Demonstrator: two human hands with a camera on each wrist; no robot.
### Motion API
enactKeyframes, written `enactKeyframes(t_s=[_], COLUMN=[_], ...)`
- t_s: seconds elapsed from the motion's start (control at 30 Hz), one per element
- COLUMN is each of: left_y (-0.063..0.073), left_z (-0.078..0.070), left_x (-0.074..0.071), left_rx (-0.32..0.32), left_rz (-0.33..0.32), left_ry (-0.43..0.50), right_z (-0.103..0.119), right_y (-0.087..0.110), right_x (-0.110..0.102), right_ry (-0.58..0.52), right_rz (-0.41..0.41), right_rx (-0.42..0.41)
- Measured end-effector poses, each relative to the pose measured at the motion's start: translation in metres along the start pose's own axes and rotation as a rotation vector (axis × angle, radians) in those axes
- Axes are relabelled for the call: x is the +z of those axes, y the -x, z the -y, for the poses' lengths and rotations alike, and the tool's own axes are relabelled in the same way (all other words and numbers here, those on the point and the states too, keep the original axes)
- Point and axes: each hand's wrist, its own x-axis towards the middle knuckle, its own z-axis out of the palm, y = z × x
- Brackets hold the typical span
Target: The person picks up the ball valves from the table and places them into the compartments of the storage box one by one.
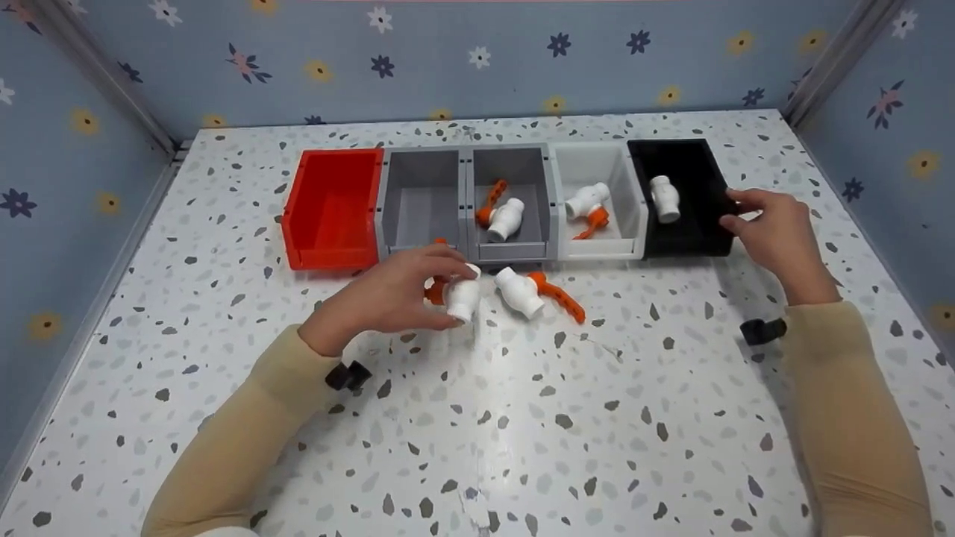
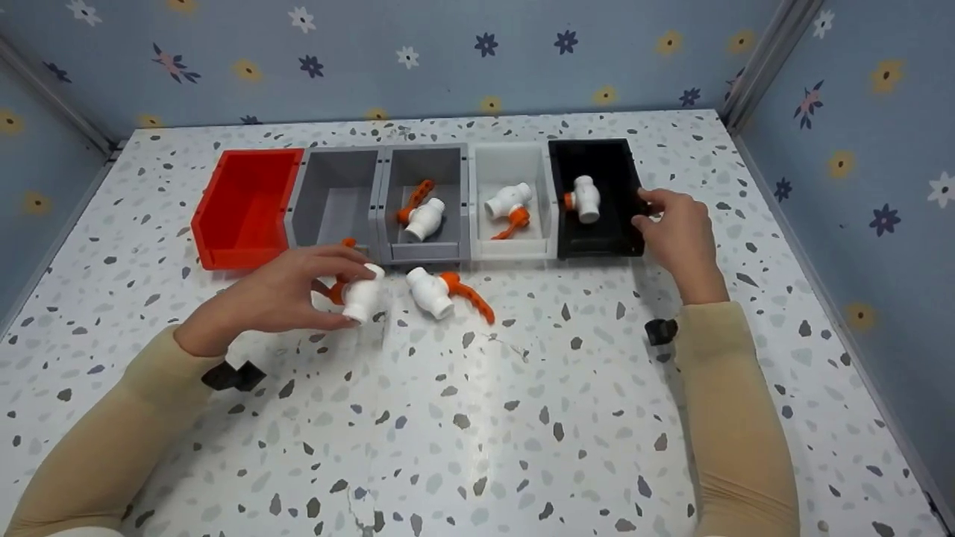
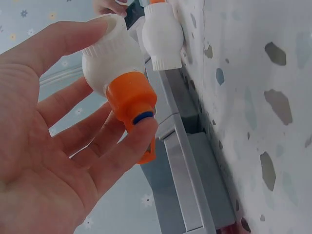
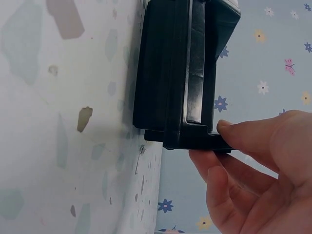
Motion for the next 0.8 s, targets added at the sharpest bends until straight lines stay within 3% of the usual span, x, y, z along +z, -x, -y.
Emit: enactKeyframes(t_s=[0.6, 0.8], left_y=[-0.002, -0.005], left_z=[0.018, 0.025], left_x=[-0.026, -0.031], left_rx=[-0.099, -0.095], left_rz=[-0.1, -0.114], left_ry=[-0.091, -0.091], right_z=[0.001, 0.0], right_y=[0.0, -0.001], right_x=[0.001, 0.001], right_ry=[0.001, 0.0], right_rz=[-0.008, -0.011], right_rx=[0.008, 0.005])
